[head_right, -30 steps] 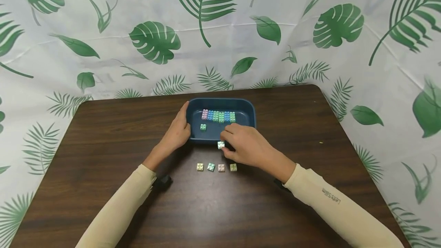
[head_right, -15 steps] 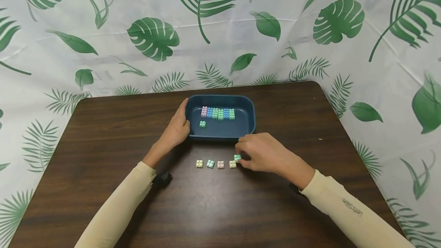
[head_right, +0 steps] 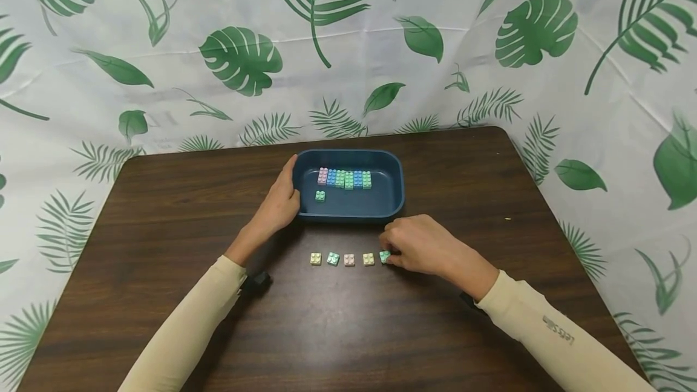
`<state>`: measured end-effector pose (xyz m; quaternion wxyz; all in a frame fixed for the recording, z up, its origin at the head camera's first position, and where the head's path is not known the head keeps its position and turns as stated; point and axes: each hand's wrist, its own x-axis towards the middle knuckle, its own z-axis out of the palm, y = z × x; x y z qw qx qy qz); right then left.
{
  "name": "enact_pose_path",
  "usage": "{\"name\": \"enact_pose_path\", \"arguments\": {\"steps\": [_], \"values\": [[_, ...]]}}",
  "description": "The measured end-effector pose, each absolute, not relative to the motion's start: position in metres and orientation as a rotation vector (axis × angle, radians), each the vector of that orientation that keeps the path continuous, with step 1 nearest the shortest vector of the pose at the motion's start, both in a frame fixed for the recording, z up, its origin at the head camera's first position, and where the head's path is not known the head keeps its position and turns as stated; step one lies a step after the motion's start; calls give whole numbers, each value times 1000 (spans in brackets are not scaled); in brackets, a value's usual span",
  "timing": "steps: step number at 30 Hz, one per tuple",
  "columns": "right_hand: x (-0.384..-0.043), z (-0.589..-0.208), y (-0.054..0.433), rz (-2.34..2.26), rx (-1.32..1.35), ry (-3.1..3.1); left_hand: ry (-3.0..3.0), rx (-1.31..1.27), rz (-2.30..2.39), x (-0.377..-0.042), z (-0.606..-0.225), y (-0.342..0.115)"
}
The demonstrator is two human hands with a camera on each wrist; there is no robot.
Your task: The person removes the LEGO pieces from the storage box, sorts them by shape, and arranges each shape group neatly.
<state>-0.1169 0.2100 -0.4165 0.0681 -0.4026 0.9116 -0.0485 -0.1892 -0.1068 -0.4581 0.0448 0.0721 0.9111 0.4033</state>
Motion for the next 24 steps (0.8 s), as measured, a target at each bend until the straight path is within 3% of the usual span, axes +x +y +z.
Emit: {"name": "enact_pose_path", "arguments": {"steps": [24], "values": [[-121, -419, 207, -130, -1134, 2686, 2777, 216, 1233, -190, -459, -107]]}}
